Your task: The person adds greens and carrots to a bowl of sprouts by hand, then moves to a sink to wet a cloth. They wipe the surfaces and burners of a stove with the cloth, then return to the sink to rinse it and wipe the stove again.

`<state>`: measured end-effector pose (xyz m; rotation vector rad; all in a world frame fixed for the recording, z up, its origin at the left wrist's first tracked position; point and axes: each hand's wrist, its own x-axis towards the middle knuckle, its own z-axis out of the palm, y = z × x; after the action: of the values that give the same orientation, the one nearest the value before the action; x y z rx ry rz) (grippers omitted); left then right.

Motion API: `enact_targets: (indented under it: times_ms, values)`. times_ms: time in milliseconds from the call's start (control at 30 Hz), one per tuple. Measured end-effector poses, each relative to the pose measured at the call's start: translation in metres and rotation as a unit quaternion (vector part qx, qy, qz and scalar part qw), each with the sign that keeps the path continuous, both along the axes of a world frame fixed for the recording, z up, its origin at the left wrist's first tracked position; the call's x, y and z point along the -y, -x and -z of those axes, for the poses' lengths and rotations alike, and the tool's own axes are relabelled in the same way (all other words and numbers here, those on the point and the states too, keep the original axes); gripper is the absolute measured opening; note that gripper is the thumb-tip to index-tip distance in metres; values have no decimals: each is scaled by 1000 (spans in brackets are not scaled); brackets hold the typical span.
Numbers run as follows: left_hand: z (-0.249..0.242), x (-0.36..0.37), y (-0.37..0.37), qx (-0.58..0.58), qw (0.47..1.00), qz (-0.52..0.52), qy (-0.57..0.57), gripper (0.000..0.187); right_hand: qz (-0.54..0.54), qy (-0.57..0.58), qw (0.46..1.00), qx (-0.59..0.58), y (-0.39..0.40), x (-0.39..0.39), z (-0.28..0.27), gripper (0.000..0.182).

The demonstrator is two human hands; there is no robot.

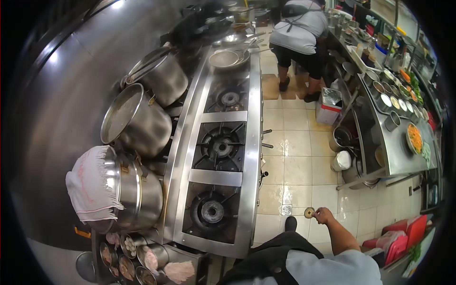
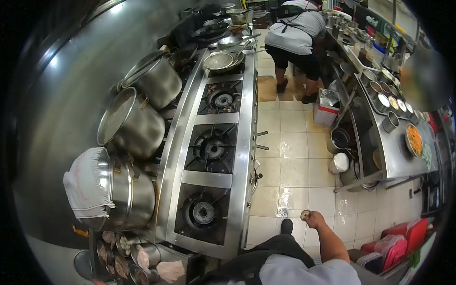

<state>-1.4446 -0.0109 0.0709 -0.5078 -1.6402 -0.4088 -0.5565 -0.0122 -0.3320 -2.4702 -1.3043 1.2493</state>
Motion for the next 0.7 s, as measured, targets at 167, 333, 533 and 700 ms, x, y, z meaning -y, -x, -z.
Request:
enact_targets:
  times_ms: [167, 333, 533, 700]
  values:
    - [-44, -147, -274, 219, 852, 473, -50, 43, 208, 33, 969, -126, -97, 39, 16, 30]
    - [-38, -227, -471, 241, 733, 621, 138, 45, 328, 39, 938, -105, -200, 110, 50, 33]
    - [-3, -281, -621, 355, 614, 675, 203, 44, 278, 225, 932, 50, -217, 128, 30, 63]
    - [33, -306, -733, 364, 550, 693, 291, 43, 234, 44, 971, 35, -199, 63, 30, 57]
